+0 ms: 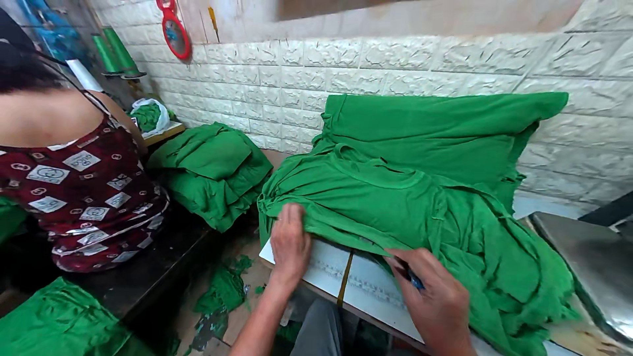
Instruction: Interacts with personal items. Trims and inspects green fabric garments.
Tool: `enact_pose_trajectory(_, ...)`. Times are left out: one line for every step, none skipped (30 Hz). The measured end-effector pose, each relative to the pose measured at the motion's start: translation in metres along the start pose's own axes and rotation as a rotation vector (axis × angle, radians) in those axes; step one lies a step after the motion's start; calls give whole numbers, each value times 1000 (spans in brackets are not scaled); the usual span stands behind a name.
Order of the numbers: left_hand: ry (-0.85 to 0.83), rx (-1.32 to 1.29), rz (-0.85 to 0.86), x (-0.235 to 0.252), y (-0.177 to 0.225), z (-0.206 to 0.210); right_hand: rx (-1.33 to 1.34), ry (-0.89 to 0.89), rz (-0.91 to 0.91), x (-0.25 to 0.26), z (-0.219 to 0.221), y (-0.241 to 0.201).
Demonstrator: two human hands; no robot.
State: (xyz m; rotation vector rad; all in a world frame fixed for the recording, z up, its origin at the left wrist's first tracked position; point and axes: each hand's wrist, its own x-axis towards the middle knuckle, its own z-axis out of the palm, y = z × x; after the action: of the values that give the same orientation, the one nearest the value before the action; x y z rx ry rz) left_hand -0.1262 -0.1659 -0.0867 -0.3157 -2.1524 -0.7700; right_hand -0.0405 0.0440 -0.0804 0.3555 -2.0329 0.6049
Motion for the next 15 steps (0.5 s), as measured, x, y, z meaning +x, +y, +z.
enact_pose_trajectory(2,-12,-14,2,-6,-9,15,4,-26,-5,-2,1)
enact_pose_trajectory(-29,-30,6,0,-13,-18,52,-46,-35,-12,-7,3)
enact_pose_trajectory(-122,-44,36,-7,-20,-30,105,-157,-31,-20,-14,5)
enact_pose_trajectory(-286,-56,56,-16,-25,-43,177,-320,-17,-27,-22,6)
enact_pose_trajectory(-495,-82,52,-26,-31,-57,266,-512,10,-31,-32,8)
enact_pose_trajectory(-708,-123,22,-34,-36,-70,344,-664,48,-35,-38,8)
enact_pose_trajectory(-862,-180,-27,-40,-42,-80,411,-748,94,-38,-42,8)
enact_pose_trajectory(-877,-242,-69,-46,-47,-86,461,-754,139,-40,-44,9)
enact_pose_trajectory(-799,-282,-111,-51,-49,-90,484,-699,170,-42,-44,9)
enact_pose_trajectory(-692,-295,-150,-55,-47,-91,472,-612,181,-44,-41,9)
enact_pose_trajectory(-587,-297,-181,-57,-43,-89,433,-518,183,-45,-35,9)
enact_pose_trajectory(-502,-321,-207,-59,-38,-84,365,-441,185,-46,-28,8)
enact_pose_trajectory(-455,-374,-221,-60,-33,-77,260,-407,187,-47,-20,7)
enact_pose_trajectory(-443,-437,-212,-60,-26,-70,137,-418,184,-47,-13,5)
enact_pose_trajectory(-451,-490,-179,-60,-20,-61,38,-446,188,-48,-6,5)
